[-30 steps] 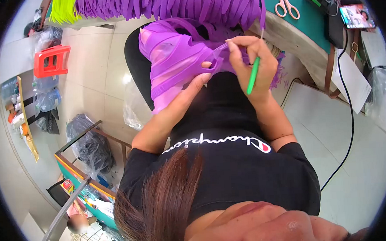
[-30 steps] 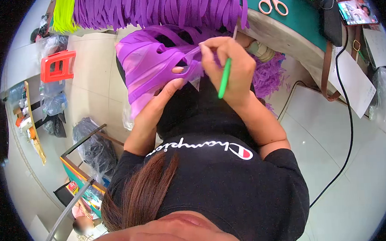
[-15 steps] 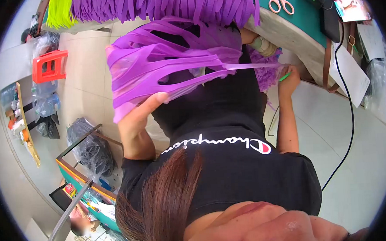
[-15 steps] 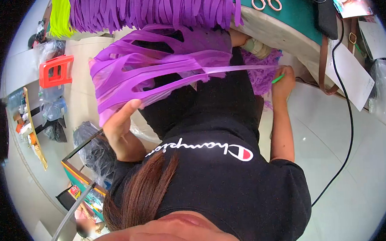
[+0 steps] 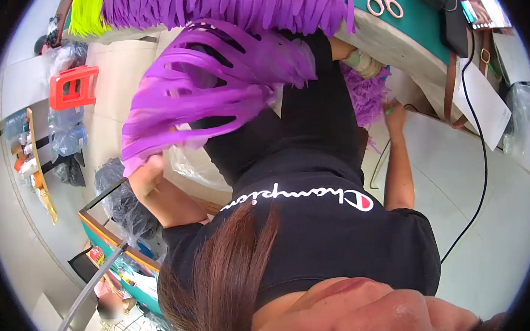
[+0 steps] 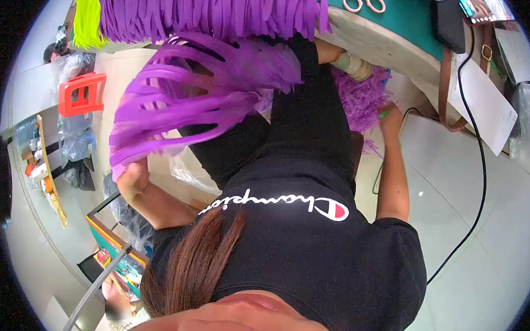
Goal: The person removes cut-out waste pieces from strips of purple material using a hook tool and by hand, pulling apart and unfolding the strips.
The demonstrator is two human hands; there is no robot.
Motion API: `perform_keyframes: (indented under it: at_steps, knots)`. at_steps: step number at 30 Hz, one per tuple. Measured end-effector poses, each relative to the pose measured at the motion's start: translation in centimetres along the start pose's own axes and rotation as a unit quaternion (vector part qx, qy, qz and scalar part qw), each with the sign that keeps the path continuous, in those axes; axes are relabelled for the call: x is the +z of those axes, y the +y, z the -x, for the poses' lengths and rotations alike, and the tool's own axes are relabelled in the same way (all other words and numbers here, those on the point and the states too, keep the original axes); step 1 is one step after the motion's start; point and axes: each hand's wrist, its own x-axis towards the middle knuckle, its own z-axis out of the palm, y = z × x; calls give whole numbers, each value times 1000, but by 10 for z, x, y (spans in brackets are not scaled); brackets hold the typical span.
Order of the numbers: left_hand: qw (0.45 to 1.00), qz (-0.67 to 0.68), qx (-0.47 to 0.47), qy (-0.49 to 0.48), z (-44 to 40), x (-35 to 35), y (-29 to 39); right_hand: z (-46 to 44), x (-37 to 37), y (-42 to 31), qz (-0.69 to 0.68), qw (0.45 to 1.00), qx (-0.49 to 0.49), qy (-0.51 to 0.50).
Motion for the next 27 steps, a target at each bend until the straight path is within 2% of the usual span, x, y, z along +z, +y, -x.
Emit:
perform_keyframes:
  at_steps: [1, 2, 4, 5, 6, 7, 8, 9, 11, 14, 17, 18, 19, 20, 22, 23, 25, 26, 27]
  knots:
    - [999, 32, 29, -27, -2, -4, -4, -2, -10, -46, 15, 1000, -19, 8]
    - [999, 31, 17, -37, -7, -1, 2, -2, -19, -88, -68, 997, -29, 3]
    - [995, -98, -11, -6, -4, -3, 8, -1, -36, -172, -220, 975, -35, -7]
    - [987, -161, -23, 11, -2, -4, 12, -4, -50, -225, -277, 947, -140, 78]
    - [965, -257, -43, 14, -1, -3, 15, -5, -59, -258, -222, 955, -184, 66]
    - [959, -282, -36, 23, -2, -2, 15, -9, -53, -276, -249, 926, -268, 93]
    - [951, -306, -28, 33, -4, -2, 15, -12, -52, -297, -280, 918, -274, 60]
    - [943, -330, -22, 45, -4, -2, 14, -17, -49, -316, -256, 903, -330, 107]
    - [940, -324, 39, 98, -1, -8, 11, -21, -33, -333, -256, 906, -319, 110]
    - [916, -310, 142, 212, -1, -10, 14, -26, -35, -335, -402, 863, -305, -10]
    - [899, -290, 217, 244, 16, -28, 16, -16, -83, -350, -567, 798, -151, -139]
    - [913, -125, 210, 328, 19, -13, 3, -16, -92, -350, -567, 796, -164, -133]
    - [891, -185, 247, 332, 25, -34, -25, -21, -89, -346, -495, 834, -227, -88]
    - [863, -247, 282, 338, 34, -69, -70, -21, -89, -349, -471, 847, -233, -86]
    - [870, -254, 193, 375, 43, -52, -74, -19, -78, -355, -409, 865, -279, -81]
    - [895, -190, 75, 397, 33, -21, -50, -17, -65, -356, -373, 869, -316, -74]
    - [906, 99, -42, 410, 43, -41, -59, -4, -51, -368, -348, 860, -368, -67]
    - [908, 188, -77, 366, 51, -54, -57, 2, -49, -372, -312, 861, -396, -73]
    - [866, 449, -73, 210, 55, -64, -53, 7, -45, -375, -275, 860, -424, -76]
